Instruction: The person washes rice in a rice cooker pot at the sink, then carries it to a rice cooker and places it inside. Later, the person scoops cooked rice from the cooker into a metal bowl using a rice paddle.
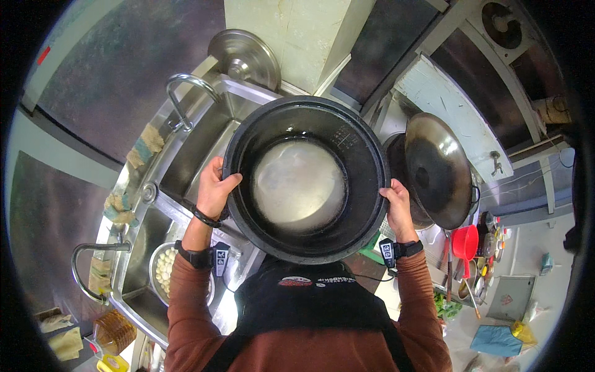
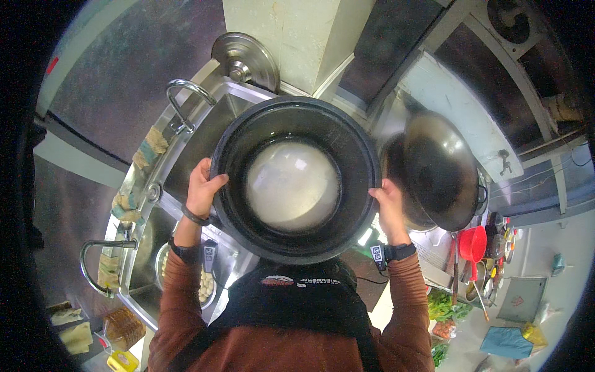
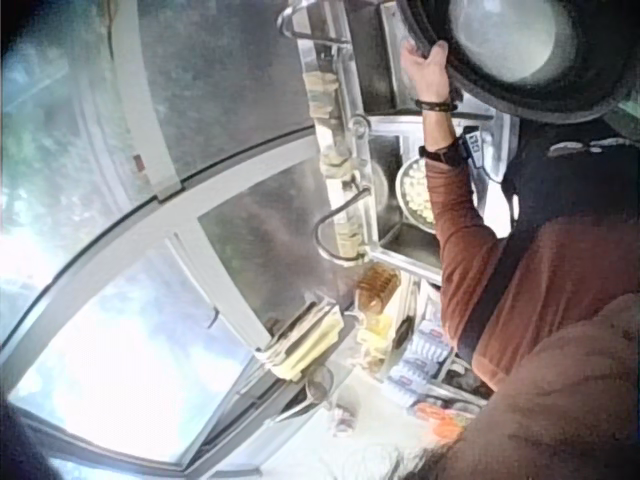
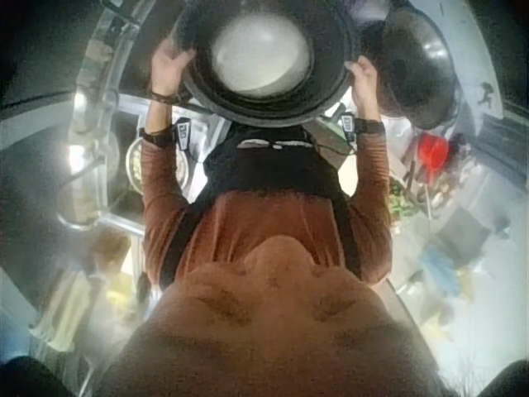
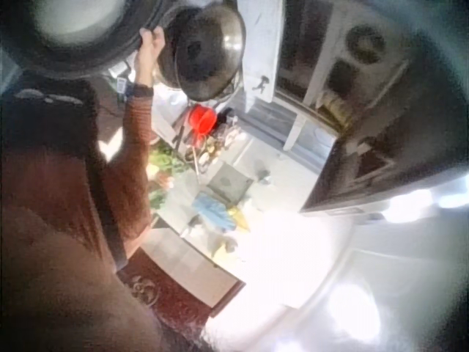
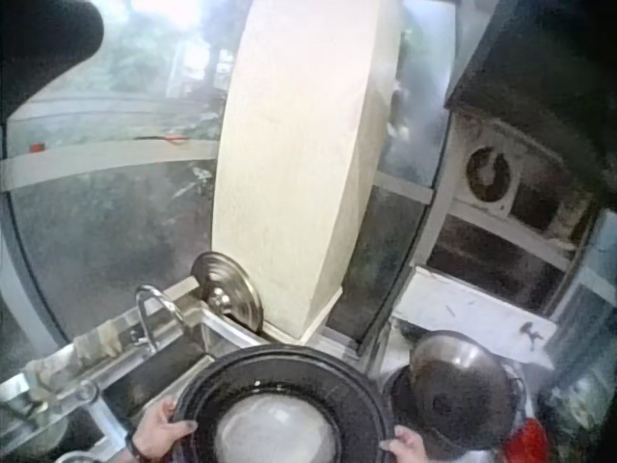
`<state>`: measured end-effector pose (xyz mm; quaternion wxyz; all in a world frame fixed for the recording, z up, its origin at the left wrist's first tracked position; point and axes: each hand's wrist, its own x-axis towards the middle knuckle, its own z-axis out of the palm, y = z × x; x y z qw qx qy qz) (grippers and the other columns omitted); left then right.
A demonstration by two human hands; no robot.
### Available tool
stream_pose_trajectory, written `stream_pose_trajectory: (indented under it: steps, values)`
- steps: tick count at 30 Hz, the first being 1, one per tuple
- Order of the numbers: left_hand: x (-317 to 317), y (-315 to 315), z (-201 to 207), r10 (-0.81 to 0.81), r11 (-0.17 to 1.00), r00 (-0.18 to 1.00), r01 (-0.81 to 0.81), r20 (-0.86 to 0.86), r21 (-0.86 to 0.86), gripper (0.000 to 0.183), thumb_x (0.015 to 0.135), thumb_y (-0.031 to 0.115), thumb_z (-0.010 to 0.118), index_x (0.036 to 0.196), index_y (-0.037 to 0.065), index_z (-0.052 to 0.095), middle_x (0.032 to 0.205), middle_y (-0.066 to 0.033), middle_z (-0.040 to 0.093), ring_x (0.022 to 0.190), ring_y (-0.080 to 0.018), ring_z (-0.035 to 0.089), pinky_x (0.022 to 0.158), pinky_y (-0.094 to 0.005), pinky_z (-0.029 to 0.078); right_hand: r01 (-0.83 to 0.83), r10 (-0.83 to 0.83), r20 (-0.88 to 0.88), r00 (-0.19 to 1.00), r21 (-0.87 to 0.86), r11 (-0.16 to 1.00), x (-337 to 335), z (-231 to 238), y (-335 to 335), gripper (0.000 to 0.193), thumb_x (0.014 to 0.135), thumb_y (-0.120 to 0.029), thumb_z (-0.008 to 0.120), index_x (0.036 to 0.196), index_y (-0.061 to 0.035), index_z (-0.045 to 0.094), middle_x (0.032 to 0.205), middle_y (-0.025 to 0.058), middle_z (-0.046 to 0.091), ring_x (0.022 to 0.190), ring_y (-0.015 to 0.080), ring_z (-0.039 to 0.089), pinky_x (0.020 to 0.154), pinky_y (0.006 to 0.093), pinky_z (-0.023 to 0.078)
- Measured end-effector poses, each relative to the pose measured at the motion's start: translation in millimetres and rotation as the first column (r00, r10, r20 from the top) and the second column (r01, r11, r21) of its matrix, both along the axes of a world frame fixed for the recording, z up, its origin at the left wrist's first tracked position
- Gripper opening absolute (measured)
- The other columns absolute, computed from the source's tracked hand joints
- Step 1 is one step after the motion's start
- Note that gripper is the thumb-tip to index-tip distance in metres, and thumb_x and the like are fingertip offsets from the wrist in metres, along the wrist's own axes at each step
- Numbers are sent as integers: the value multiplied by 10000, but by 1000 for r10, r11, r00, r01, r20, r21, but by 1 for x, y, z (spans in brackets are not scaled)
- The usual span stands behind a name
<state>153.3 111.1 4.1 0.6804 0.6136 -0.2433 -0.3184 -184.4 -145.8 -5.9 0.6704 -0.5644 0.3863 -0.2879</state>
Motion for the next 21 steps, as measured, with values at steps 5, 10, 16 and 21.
stream_pose_trajectory:
  steps: [5, 10, 16, 21]
  values:
    - [-5, 15, -3, 58, 998, 998, -58, -7, 16, 165, 756, 0, 637, 871, 38, 524, 797, 5, 575, 702, -77, 537, 654, -222, 426, -23, 23, 4, 1000, 5, 1000, 8, 1, 5, 135, 787, -27, 578, 918, -34, 604, 873, 6, 631, 790, 98, 565, 748, 239, 441]
    - [-13, 33, -4, 132, 991, 991, -131, -2, 36, 143, 754, 12, 649, 826, 38, 529, 747, 11, 567, 652, -74, 530, 615, -220, 423, -89, 88, 30, 996, 40, 995, 18, 5, 11, 144, 789, -32, 574, 929, -31, 607, 889, 14, 637, 810, 101, 571, 768, 244, 439]
    - [-22, 59, 3, 204, 975, 978, -207, 48, 76, 169, 736, 13, 666, 824, 60, 529, 754, 18, 564, 676, -80, 530, 644, -222, 419, -171, 171, 18, 985, 13, 985, 26, -4, 7, 154, 787, -53, 570, 935, -27, 601, 927, 24, 632, 851, 117, 565, 794, 258, 428]
    - [-29, 70, -3, 282, 956, 955, -288, 93, 57, 142, 728, 7, 666, 825, 22, 563, 753, 1, 588, 675, -107, 555, 622, -257, 448, -60, 65, -91, 994, 50, 997, 29, -14, 0, 411, 769, -112, 672, 1137, 26, 551, 1022, 76, 604, 935, 176, 556, 868, 304, 430]
